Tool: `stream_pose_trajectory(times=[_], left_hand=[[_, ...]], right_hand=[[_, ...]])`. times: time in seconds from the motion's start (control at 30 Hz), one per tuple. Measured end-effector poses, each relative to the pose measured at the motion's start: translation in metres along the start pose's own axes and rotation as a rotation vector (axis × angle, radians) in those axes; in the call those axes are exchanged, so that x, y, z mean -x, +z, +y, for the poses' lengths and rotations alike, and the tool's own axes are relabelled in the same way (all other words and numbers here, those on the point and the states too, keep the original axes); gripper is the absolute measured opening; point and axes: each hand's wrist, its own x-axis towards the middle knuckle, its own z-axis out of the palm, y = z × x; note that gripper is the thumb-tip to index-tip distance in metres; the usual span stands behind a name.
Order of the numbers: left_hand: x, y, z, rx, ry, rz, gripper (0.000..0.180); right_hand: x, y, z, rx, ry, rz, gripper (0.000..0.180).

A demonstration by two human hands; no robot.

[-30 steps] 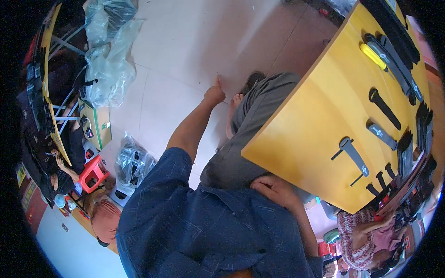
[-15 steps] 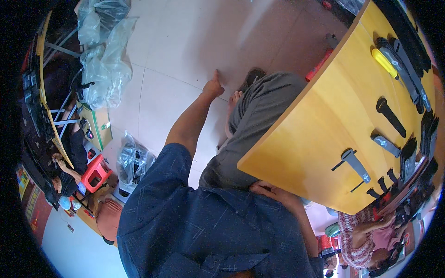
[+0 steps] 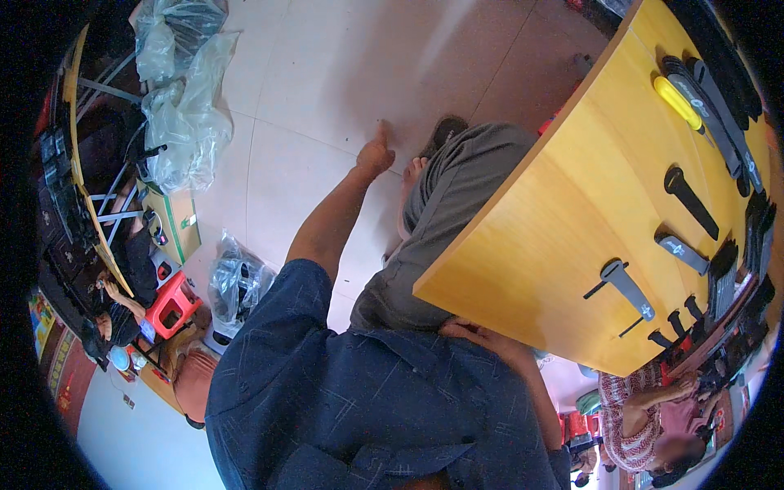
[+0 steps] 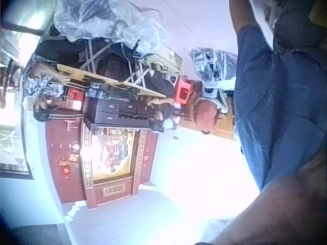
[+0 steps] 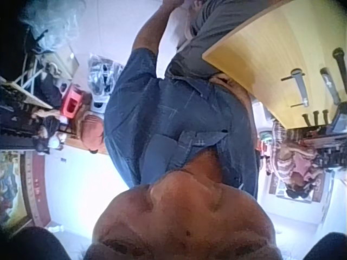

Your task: The person assembles straps by inserting components, peeling backing strips, and pressing strap pieces together by hand on a table.

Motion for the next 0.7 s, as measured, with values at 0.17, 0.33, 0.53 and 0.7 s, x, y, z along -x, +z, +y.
stream_pose_trajectory(times=[0.17,0.33,0.53,0.7], left_hand=[[-0.012,-0.004,-0.018,0.022,-0.051,0.064,0.1],[-0.021,0.007,-0.008,0.024,-0.043,0.011,0.098],[0.003,-0.022,-0.002,0.752,-0.119,-0.075,0.078],[0.073,-0.064,-0.005,1.747,0.099,-0.193,0.051]], right_hand=[[-0.003,-0.002,0.012,0.009,-0.028,-0.018,0.025],[-0.001,-0.003,0.0,0.006,-0.033,0.022,0.016],[-0.003,0.001,-0.001,0.007,0.015,0.048,0.017],[-0.003,0.002,-0.012,0.052,-0.098,-0.032,0.019]])
